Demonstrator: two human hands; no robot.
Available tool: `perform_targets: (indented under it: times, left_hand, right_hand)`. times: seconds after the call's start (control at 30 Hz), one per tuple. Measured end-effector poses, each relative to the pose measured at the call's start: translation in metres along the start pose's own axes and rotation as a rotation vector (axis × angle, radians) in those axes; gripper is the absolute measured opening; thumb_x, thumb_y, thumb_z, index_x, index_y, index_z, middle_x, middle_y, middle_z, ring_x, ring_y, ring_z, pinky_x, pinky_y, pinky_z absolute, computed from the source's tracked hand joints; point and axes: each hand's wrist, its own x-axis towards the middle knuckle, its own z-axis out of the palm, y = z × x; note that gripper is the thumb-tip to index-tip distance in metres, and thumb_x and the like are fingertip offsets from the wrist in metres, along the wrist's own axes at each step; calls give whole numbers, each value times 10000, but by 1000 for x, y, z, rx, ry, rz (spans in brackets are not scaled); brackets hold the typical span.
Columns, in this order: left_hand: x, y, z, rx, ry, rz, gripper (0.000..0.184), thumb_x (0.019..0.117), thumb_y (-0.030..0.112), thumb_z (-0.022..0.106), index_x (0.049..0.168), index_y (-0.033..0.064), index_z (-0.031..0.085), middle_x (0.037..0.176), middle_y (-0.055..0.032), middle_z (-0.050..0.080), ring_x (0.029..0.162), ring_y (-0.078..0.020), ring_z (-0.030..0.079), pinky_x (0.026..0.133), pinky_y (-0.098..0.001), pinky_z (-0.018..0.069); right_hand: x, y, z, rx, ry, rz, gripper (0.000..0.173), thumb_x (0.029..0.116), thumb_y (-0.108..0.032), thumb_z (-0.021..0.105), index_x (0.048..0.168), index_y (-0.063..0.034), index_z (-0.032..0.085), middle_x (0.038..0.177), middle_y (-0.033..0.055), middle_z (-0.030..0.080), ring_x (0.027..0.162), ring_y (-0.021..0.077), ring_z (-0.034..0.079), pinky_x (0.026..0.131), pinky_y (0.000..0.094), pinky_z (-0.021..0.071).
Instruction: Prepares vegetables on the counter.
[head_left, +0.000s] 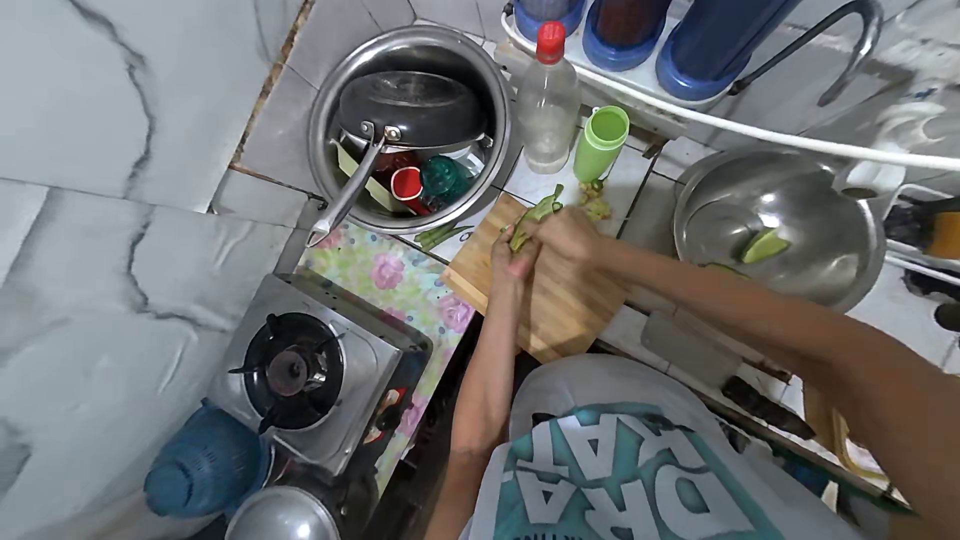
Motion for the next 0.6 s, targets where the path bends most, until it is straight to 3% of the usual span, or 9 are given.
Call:
perform_targets:
  times: [0.07,0.1,0.13,0.23,0.3,0.5,0.6]
  left_hand:
    - [-2,2,2,13,-47,10,371,1101,239,315,1364,42,487,1288,-143,604,1148,-253,632,991,-401,536]
    - [-2,1,0,21,-59,8,398,1103,245,300,1404,41,463,1337,-150,581,1195,-263,612,1019,-410,520]
    - [-2,-1,2,16,-37,11,393,1100,238,306,1396,36,469,1322,-156,587,1182,-266,617,1010,-409,526]
    - [-6,-10,17,4,109,33,260,1078,196,363,1201,47,536,1075,-118,632,943,-205,654,849,-338,567]
    - [-6,-12,19,-31,147,35,200,1058,174,394,1133,57,538,1011,-106,627,878,-188,650,801,-316,569]
    - [-4,-9,16,-57,147,66,285,1078,186,358,1259,30,513,1123,-129,618,975,-207,642,862,-327,556]
    - [-9,-13,19,-33,107,87,268,1076,173,356,1230,42,532,1110,-105,629,967,-172,642,847,-289,549]
  right_hand:
    - [8,19,-8,-2,54,111,256,1015,14,505,1227,-14,646,879,298,690,831,530,689,702,651,530]
    - [12,22,-13,-26,35,160,219,1017,17,498,1188,0,634,892,298,687,856,527,690,710,640,532]
    - [14,19,-16,-48,3,200,219,1012,24,503,1189,-1,629,903,293,688,876,519,692,721,631,534]
    - [19,4,-13,-87,-71,226,257,998,64,507,1222,15,624,915,283,691,886,500,698,714,610,547]
    - [19,2,-8,-91,-56,219,245,999,70,498,1203,24,626,894,277,690,865,491,703,695,599,550]
    - [14,-2,-5,-57,-92,248,243,1010,57,490,1200,30,638,957,291,694,925,497,698,737,612,546]
    - [16,-6,2,-66,-97,247,271,987,75,509,1215,25,647,966,278,699,941,486,700,761,607,556]
